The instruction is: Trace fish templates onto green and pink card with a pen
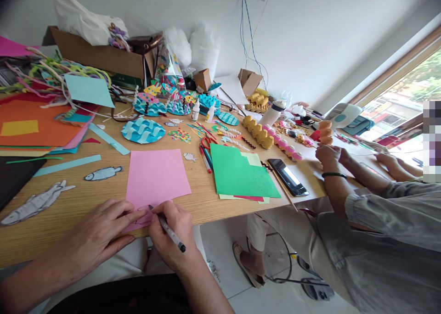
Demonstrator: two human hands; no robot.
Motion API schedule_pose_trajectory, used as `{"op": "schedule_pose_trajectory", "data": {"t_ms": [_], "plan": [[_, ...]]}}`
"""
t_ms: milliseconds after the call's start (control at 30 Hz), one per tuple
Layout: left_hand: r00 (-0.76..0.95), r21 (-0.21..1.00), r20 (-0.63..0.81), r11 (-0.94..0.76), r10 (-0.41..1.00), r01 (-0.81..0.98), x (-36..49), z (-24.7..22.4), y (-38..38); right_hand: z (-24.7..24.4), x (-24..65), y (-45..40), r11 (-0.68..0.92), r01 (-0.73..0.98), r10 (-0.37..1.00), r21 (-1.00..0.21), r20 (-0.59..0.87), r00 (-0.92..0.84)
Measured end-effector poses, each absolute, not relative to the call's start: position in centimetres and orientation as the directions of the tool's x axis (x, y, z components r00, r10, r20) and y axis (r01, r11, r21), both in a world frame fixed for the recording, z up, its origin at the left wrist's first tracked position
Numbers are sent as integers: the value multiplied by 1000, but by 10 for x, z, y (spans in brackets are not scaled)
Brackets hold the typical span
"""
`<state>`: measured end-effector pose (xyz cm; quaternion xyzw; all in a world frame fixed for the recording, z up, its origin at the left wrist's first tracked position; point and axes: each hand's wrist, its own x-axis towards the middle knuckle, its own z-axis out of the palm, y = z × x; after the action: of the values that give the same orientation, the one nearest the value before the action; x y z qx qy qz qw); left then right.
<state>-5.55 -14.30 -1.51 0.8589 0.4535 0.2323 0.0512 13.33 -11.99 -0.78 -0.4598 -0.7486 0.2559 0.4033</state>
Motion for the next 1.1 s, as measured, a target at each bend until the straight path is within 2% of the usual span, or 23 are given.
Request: {"op": "schedule_pose_trajectory", "data": {"t_ms": [1100], "plan": [[475, 307, 347, -576, 809, 758, -56, -17, -143, -6, 134, -120, 463, 470, 886, -752, 382, -262]]}}
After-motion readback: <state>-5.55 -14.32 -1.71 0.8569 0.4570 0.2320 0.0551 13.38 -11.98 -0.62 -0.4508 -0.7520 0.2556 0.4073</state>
